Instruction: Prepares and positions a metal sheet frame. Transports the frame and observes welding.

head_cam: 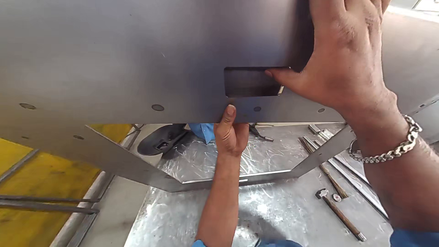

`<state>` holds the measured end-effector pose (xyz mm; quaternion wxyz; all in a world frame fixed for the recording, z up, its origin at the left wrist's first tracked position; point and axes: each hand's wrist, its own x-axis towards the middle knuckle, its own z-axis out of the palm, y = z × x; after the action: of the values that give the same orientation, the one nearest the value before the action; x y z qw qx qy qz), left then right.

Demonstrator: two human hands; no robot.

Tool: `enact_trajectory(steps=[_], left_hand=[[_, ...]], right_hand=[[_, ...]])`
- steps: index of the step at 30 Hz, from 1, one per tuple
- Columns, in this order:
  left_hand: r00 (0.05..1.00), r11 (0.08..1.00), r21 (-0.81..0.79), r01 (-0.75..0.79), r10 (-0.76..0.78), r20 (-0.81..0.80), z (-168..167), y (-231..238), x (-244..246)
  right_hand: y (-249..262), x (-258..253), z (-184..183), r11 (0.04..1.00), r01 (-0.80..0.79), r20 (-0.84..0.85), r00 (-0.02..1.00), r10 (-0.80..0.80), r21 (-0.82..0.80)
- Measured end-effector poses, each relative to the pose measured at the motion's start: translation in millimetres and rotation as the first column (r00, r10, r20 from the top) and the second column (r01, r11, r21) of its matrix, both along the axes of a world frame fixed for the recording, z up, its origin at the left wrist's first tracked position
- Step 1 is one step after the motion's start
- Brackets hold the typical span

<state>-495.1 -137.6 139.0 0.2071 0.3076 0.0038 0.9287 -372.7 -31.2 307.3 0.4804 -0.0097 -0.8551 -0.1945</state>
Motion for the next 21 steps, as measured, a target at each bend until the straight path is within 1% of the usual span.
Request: enact_trajectory(steps=[6,12,21], left_hand=[[1.000,1.000,0.016,0.027,-0.027,-0.011,-1.4,0.0,0.2],[0.998,0.998,0.037,0.050,-0.048,-0.044,-3.0,-2.0,0.3],[0.991,0.992,0.059,0.110,-0.104,-0.088,-1.9,-0.2,-0.9]], right_hand=[[3.8,1.1,-2.1,0.998,-0.055,-0.018,0.998,0.055,0.002],[1.0,4.3,-3.7,0.999,-0.048,-0.043,0.998,0.048,0.004],[1.3,4.7,-3.8,0.998,-0.061,-0.022,0.998,0.061,-0.004]])
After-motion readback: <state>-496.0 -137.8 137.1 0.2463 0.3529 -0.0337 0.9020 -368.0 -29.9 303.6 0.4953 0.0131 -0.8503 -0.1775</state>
